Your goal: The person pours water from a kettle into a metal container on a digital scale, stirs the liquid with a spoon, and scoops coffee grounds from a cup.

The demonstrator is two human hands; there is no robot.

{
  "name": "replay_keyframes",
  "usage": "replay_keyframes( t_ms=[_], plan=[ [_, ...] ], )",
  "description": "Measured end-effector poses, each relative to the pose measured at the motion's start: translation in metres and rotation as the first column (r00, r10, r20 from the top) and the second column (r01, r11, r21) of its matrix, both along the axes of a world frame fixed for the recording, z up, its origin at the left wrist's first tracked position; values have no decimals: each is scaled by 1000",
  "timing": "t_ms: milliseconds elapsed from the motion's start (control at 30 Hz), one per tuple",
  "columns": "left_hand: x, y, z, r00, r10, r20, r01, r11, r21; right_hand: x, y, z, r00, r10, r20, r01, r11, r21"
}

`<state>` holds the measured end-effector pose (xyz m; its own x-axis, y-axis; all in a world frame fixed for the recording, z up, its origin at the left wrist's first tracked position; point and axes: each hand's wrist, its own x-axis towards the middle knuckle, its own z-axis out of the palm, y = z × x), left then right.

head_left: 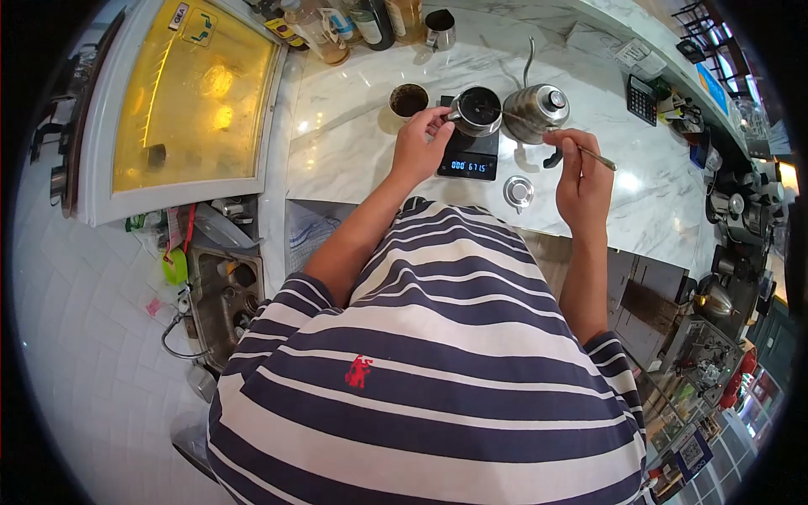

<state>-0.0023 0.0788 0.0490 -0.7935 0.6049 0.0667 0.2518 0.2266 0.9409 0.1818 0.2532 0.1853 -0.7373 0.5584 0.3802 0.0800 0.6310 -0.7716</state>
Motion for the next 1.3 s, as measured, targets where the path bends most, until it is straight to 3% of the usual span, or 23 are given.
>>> replay_keyframes(
  t_ms=[367,600,800,1000,1300],
  plan=[
    [-9,-1,3,997,-77,8,77,997,3,0,-1,4,998,-46,42,43,997,63],
    [-13,1,2,998,-69,-9,69,998,-13,-15,-9,-1,999,8,-49,-7,1000,15],
    [-10,8,8,1000,4,-14,-3,1000,31,0,2,3,999,-28,32,27,999,30],
    [-12,9,4,999,20,-35,-19,999,36,-9,-6,-4,999,11,-43,-12,1000,-12],
    [-11,9,4,1000,-1,-1,1,1000,-8,0,-2,-5,999,9,-31,-7,998,60]
  ],
)
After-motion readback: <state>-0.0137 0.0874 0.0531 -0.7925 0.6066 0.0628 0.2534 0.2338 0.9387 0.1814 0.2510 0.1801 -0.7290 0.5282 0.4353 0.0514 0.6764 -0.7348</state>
